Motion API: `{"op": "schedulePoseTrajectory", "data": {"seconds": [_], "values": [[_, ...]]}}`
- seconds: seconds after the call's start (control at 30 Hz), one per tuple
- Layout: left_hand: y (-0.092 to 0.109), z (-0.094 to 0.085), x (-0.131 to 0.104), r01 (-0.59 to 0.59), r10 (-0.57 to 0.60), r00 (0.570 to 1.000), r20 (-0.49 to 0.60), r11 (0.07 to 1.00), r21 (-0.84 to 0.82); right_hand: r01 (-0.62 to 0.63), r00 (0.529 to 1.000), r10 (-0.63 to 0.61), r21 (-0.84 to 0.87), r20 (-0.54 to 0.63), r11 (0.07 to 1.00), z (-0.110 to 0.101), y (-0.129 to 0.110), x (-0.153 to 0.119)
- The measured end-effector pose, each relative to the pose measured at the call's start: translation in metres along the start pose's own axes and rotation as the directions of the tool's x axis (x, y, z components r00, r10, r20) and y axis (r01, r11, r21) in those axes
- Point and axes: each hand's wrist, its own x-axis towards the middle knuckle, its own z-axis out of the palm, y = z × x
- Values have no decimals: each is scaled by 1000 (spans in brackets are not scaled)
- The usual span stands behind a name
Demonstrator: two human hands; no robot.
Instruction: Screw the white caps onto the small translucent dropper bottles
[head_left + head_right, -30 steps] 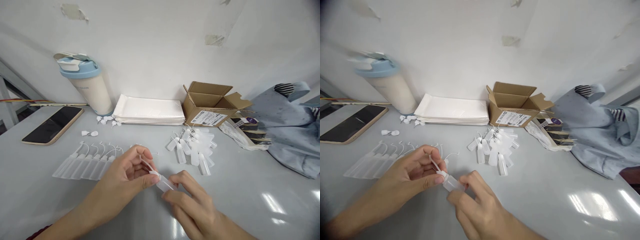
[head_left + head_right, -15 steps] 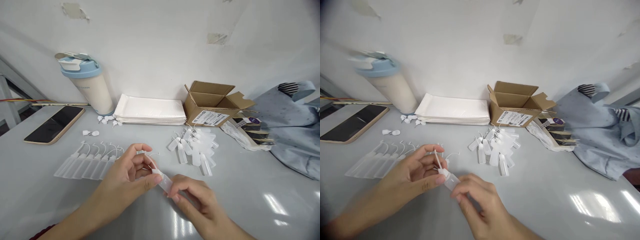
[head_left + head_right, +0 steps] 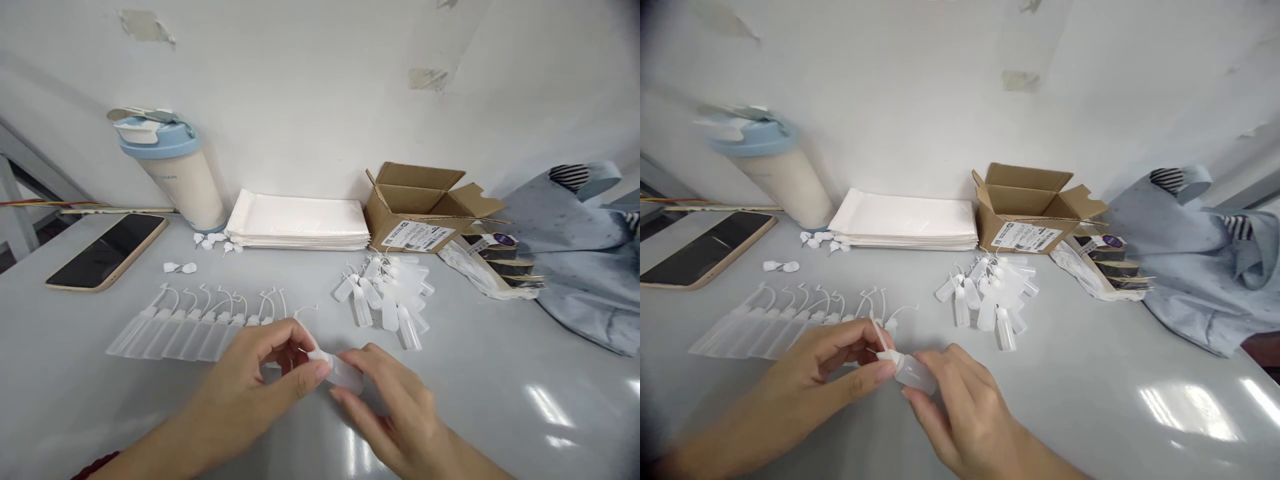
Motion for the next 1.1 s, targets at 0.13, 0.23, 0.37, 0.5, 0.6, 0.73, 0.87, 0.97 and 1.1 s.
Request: {"op": "schedulePoseTrajectory", "data": {"seconds": [0.13, 0.23, 0.37, 0.5, 0.6, 0.73, 0.87, 0.97, 1.1], "values": [[-3, 3, 0, -45, 45, 998, 33, 999, 7, -66, 993, 51, 144, 108, 987, -5, -4, 9], [-10, 5, -2, -53, 53, 998, 14, 999, -8, -245, 958, 181, 310, 221, 919, -12, -9, 17], [-16, 5, -8, -80, 80, 997, 19, 997, 15, -497, 855, 317, 472, 411, 728, -17, -10, 21], [-12, 3, -9, -113, 112, 993, 41, 993, 20, -581, 806, 322, 557, 497, 594, -18, -7, 18], [-10, 2, -5, -136, 135, 991, 19, 990, 36, -502, 850, 323, 452, 416, 738, -17, -7, 16], [-11, 0, 0, -243, 234, 970, 72, 953, 182, -328, 928, 234, 339, 289, 882, -15, -8, 14], [-14, -3, -3, -360, 333, 933, 137, 880, 311, -289, 943, 206, 340, 259, 895, -15, -8, 14], [-16, -2, -7, -388, 369, 921, 121, 863, 323, -409, 899, 295, 378, 324, 831, -18, -10, 15], [-19, 3, -11, -432, 420, 901, 109, 847, 309, -633, 772, 401, 536, 493, 559, -18, -8, 15]]}}
